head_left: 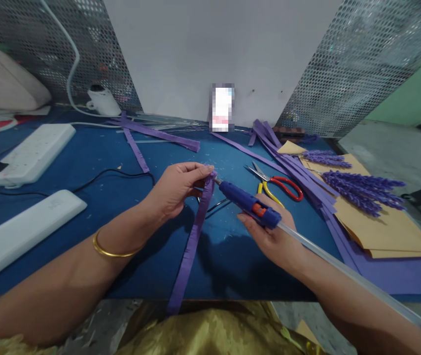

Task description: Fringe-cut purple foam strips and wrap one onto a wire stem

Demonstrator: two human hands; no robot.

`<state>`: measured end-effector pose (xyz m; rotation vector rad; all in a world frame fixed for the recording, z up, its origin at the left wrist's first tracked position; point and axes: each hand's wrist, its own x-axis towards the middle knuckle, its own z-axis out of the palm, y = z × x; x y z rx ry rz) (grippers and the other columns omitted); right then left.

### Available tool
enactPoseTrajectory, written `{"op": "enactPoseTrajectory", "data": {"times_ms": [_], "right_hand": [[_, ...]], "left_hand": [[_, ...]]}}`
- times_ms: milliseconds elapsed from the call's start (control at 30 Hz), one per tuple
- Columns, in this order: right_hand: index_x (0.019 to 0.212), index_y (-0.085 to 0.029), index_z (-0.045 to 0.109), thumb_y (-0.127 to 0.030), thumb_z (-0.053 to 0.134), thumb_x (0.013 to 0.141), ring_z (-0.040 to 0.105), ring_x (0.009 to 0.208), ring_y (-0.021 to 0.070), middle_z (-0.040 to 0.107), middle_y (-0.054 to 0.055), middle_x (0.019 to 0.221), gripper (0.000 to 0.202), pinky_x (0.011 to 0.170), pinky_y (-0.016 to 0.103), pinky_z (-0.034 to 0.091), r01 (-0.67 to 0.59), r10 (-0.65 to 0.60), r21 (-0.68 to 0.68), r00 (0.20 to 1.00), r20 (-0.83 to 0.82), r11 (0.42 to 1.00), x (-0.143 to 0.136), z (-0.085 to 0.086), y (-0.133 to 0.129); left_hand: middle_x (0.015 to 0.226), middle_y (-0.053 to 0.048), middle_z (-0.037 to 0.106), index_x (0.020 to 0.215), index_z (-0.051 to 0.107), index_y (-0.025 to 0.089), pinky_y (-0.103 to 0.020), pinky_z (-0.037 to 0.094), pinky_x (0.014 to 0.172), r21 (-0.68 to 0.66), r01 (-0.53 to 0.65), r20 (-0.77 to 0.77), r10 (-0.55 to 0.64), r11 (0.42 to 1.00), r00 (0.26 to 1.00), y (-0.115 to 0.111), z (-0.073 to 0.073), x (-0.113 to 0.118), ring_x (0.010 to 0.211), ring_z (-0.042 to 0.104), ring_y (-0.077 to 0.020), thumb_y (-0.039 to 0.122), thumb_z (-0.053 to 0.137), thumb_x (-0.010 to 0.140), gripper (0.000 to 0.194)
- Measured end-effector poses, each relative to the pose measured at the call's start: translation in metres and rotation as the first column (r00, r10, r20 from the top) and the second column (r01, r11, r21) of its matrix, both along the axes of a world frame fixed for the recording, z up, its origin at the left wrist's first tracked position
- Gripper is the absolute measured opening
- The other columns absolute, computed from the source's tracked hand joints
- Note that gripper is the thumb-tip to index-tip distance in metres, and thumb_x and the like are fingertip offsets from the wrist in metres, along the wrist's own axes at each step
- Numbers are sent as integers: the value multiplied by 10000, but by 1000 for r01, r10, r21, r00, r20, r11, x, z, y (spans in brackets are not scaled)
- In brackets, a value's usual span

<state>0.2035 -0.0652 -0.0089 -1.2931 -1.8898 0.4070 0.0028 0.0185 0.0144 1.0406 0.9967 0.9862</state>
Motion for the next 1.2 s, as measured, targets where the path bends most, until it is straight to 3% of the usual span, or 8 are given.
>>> {"op": "enactPoseTrajectory", "data": {"times_ms": [1200], "right_hand": [[748, -232, 401, -282, 573, 906, 398, 526, 123, 442, -38, 641, 239, 505, 234, 312, -42, 37, 61, 996, 82, 997, -2, 5, -3]], "left_hand": [[679, -2, 625, 712, 696, 133, -195, 443, 506, -15, -35, 27, 35, 999, 999, 2, 1, -1, 599, 575, -101, 321, 833, 668, 237]]}}
